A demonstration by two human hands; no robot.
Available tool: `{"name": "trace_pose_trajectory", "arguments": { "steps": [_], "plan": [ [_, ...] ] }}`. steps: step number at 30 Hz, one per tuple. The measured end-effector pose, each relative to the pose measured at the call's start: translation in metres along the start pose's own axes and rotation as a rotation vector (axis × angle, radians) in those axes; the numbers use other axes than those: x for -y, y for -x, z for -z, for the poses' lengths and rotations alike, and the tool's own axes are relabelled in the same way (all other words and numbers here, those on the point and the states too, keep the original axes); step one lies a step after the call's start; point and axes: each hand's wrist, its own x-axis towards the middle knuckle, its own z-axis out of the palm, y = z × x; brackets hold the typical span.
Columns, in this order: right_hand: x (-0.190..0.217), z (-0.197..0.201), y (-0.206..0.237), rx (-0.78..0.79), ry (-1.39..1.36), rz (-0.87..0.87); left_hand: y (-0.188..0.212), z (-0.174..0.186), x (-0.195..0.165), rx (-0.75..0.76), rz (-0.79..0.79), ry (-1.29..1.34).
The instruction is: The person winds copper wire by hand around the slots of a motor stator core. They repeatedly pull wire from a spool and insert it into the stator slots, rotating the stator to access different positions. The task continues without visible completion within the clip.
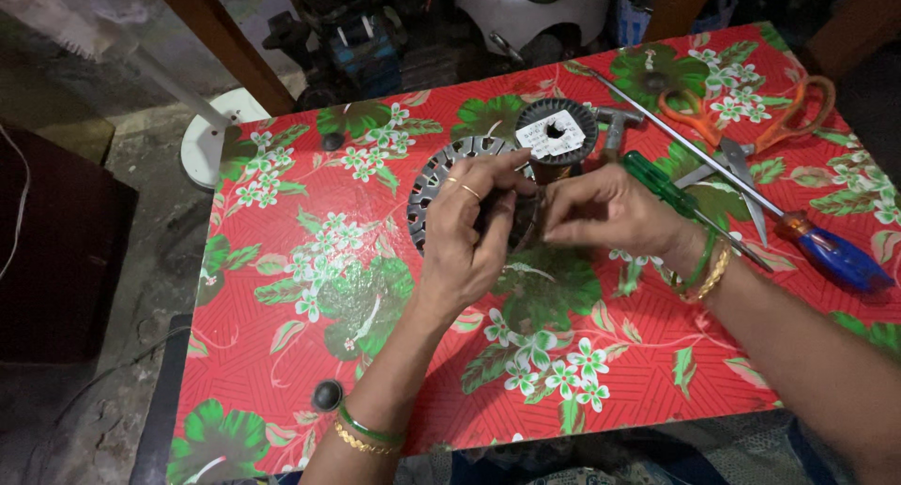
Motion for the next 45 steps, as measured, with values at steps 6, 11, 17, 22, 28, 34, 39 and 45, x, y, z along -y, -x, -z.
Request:
{"name": "trace_pose_trajectory", "arguments": {
  "steps": [6,11,17,22,28,34,39,45],
  "plan": [
    [-0.01,0.002,0.003,-0.01,-0.173,-0.042,-0.001,-0.002,-0.002,-0.009,0.058,0.035],
    [-0.015,0.013,0.004,-0.053,-0.49,0.118,-0.004,0.002,-0.01,0.015,-0.009,0.012],
    [-0.013,0.019,0.009,-0.094,-0.643,0.087,-0.005,-0.002,-0.011,0.088,-0.12,-0.222],
    [0.004,0.033,0.01,-0.011,-0.571,0.177,-0.003,-0.007,-0.003,0.089,-0.104,-0.26],
    [0.031,0.04,0.015,0.205,-0.54,0.254,-0.001,-0.014,-0.004,0.084,-0.152,-0.405],
    [0.001,0.031,0.0,-0.127,-0.594,-0.066,-0.004,-0.025,-0.012,0.096,-0.281,-0.655],
    [-0.012,0.025,0.006,-0.131,-0.417,-0.073,-0.003,-0.031,-0.021,0.034,-0.329,-0.51],
    [-0.007,0.013,0.006,0.024,-0.177,0.012,0.012,-0.049,-0.037,0.054,-0.321,-0.413]
  ]
}}
